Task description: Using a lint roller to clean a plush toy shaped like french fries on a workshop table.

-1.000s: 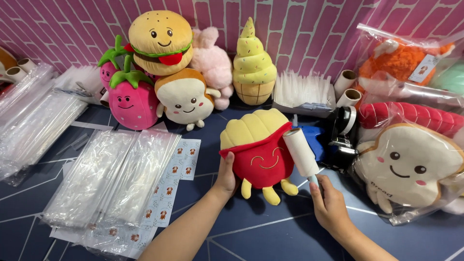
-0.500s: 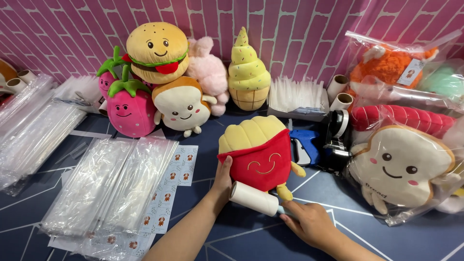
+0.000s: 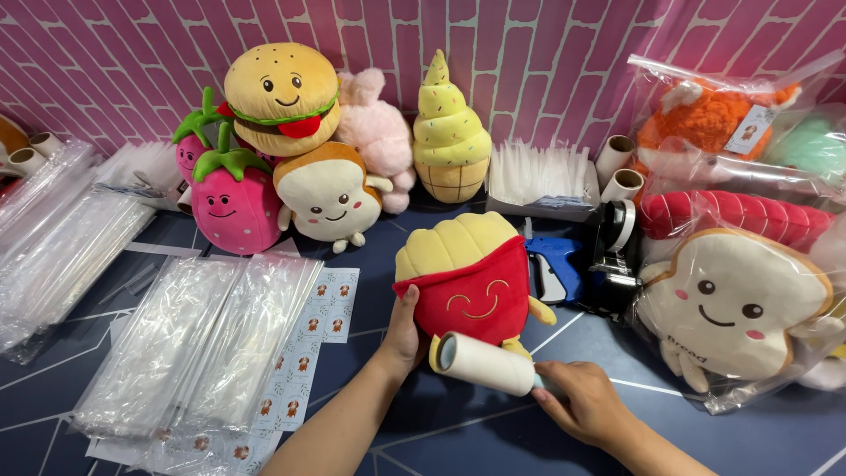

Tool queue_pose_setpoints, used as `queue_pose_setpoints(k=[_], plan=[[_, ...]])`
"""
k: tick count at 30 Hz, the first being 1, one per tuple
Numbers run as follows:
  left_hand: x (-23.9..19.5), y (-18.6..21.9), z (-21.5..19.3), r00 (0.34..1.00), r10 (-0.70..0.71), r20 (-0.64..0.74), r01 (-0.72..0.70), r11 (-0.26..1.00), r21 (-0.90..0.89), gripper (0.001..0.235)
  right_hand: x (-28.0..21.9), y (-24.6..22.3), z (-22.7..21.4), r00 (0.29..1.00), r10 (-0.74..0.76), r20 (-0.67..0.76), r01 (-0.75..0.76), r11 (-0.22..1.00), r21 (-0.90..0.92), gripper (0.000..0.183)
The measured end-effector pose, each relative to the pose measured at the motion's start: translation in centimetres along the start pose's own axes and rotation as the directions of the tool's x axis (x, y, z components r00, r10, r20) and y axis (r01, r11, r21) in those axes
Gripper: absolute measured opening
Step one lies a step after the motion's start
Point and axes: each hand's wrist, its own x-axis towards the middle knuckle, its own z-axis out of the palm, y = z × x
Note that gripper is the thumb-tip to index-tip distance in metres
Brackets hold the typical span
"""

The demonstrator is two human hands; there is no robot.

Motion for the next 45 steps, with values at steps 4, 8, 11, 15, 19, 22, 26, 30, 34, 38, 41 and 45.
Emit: queue_pose_setpoints(k=[4,8,11,15,19,22,26,30,34,38,41,45], plan=[[0.6,-0.6,-1.4,1.0,0.0,-0.012,-0.001,0.996,-0.084,0.071,-2.3,3.9,0.0,0.936,0.324,-0.135,-0.333,0.941,-0.053,0.032],[0.2,0.2,-0.7,1.0,0.007,0.031,-0.006,0.999,-0.034,0.074,-1.4,3.6,-0.2,0.817,0.577,-0.029,-0.577,0.812,-0.09,0.031],[-0.1,0.8,0.0,0.999,-0.024,-0.025,0.023,1.0,-0.014,0.074,-0.6,1.8,0.4,0.905,0.425,0.028,-0.411,0.889,-0.201,0.022],[0.7,0.1,-1.0,0.993,-0.079,-0.088,0.077,0.997,-0.026,0.073,-0.6,0.0,1.8,0.991,0.064,0.12,-0.019,0.937,-0.348,0.023],[0.4,0.3,-0.8,0.998,-0.064,-0.007,0.064,0.998,0.004,0.07,-0.3,0.1,1.2,0.985,-0.068,0.157,0.104,0.968,-0.23,0.02],[-0.1,0.9,-0.1,0.99,-0.134,-0.049,0.134,0.991,-0.007,0.073,-0.2,0.7,0.2,0.993,-0.074,0.09,0.075,0.997,-0.001,0.027],[-0.3,1.5,0.6,0.991,-0.123,0.054,0.122,0.992,0.016,0.075,-1.3,3.6,0.1,0.992,0.121,-0.027,-0.118,0.989,0.087,0.045],[0.1,1.1,0.2,0.991,-0.111,0.079,0.11,0.994,0.021,0.077,-0.5,3.0,0.1,0.946,0.311,-0.087,-0.302,0.947,0.106,0.031],[-0.1,1.5,0.6,0.988,-0.122,0.091,0.12,0.992,0.033,0.079,-1.0,3.9,0.5,0.938,0.333,-0.092,-0.325,0.941,0.096,0.027],[-0.7,1.9,1.3,0.986,-0.138,0.089,0.137,0.99,0.018,0.08,-1.9,2.8,0.5,0.969,0.129,-0.213,-0.101,0.985,0.138,0.036],[-0.9,2.3,1.3,0.986,-0.141,0.086,0.14,0.99,0.018,0.078,-0.4,0.4,-0.2,0.971,0.016,-0.237,0.038,0.974,0.222,0.04],[-0.7,2.0,0.8,0.982,-0.151,0.112,0.147,0.988,0.043,0.079,0.5,-0.8,-0.7,0.982,-0.057,-0.177,0.109,0.949,0.297,0.053]])
